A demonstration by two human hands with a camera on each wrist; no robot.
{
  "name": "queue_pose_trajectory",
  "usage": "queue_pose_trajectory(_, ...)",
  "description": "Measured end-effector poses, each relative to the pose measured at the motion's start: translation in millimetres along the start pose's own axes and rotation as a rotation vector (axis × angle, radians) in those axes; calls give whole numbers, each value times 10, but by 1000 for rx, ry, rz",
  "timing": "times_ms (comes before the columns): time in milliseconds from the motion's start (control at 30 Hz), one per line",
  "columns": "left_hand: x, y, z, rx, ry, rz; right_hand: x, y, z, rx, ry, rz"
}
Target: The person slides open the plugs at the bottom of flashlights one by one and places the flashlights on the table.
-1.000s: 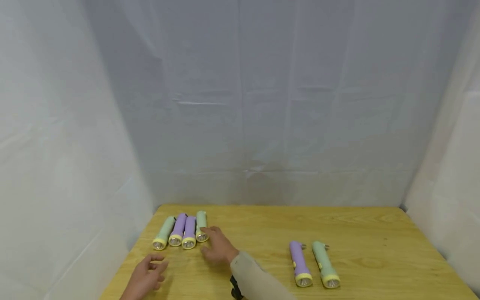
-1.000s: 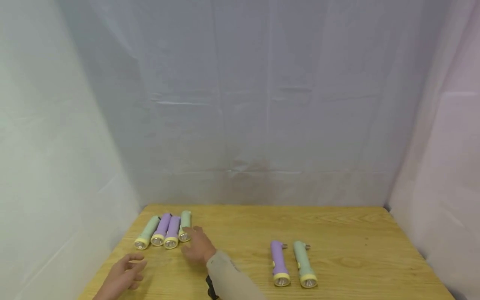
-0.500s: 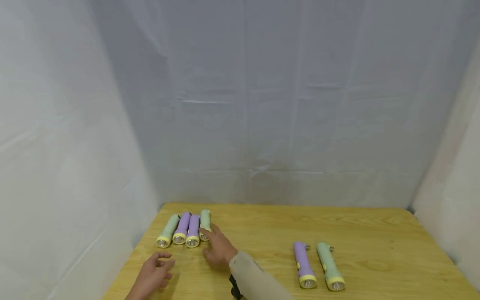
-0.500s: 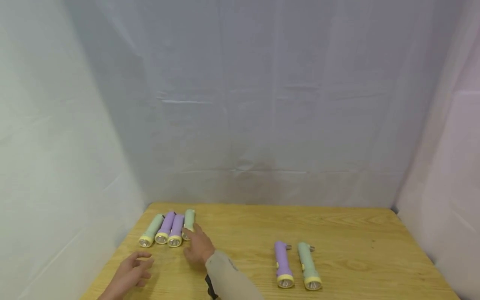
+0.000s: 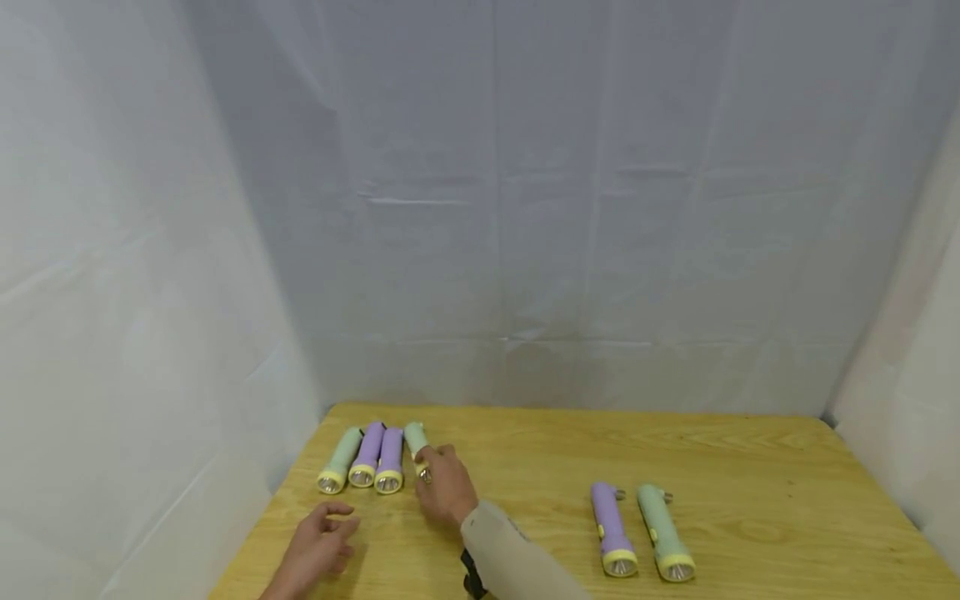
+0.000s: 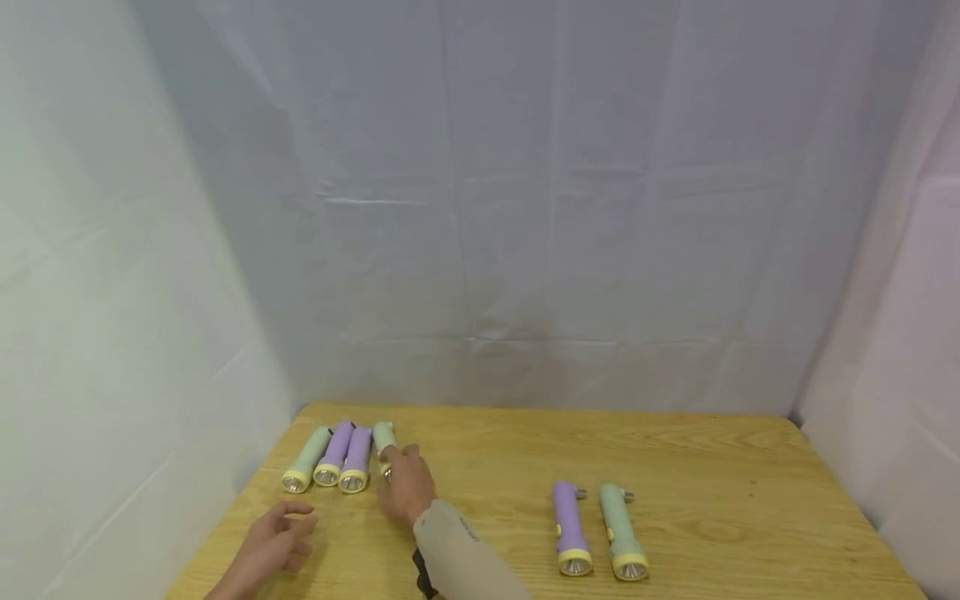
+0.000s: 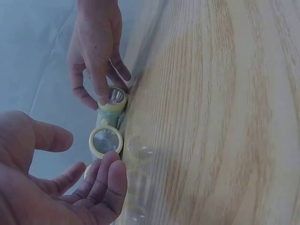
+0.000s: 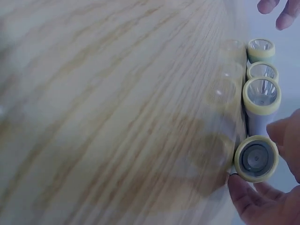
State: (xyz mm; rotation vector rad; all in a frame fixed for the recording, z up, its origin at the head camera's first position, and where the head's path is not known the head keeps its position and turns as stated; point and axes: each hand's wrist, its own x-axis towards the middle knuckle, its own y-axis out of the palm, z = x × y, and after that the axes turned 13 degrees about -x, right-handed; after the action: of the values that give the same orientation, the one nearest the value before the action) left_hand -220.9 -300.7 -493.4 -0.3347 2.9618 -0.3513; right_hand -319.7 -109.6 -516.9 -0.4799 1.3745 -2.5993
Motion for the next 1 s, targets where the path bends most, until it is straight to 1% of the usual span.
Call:
queue_pose_trajectory(133, -3, 61, 4, -3, 5, -3, 9, -40, -19, -45, 32, -85)
queue_pose_trajectory(233, 3, 108, -15, -4, 6, -1, 36, -59, -36, -55, 49, -109)
queue_pose_trajectory(300, 6, 142, -29, -5, 9, 4, 50, -61, -52, -52, 46, -97)
queue_pose_trajectory(367, 6, 173, -36, -16, 7, 9, 58, -52, -66, -58, 42, -67)
queue_pose_trajectory(467, 1, 203, -36, -19, 1, 20, 55, -23, -88, -78, 18, -38)
queue_pose_trajectory(600, 1, 224, -23, -17, -3, 20, 45, -3, -102, -84, 4, -55)
queue_pose_trajectory(700, 9, 240, -15, -27, -1, 21, 38, -22, -101, -75, 14, -88)
queue_pose_trajectory(800, 29, 277, -18, -47, 8, 22, 28, -70, -109, -77, 35, -103)
queue_pose_trajectory(1000, 54, 405, -58, -71, 33, 32, -12, -201, -131, -23, 90, -69)
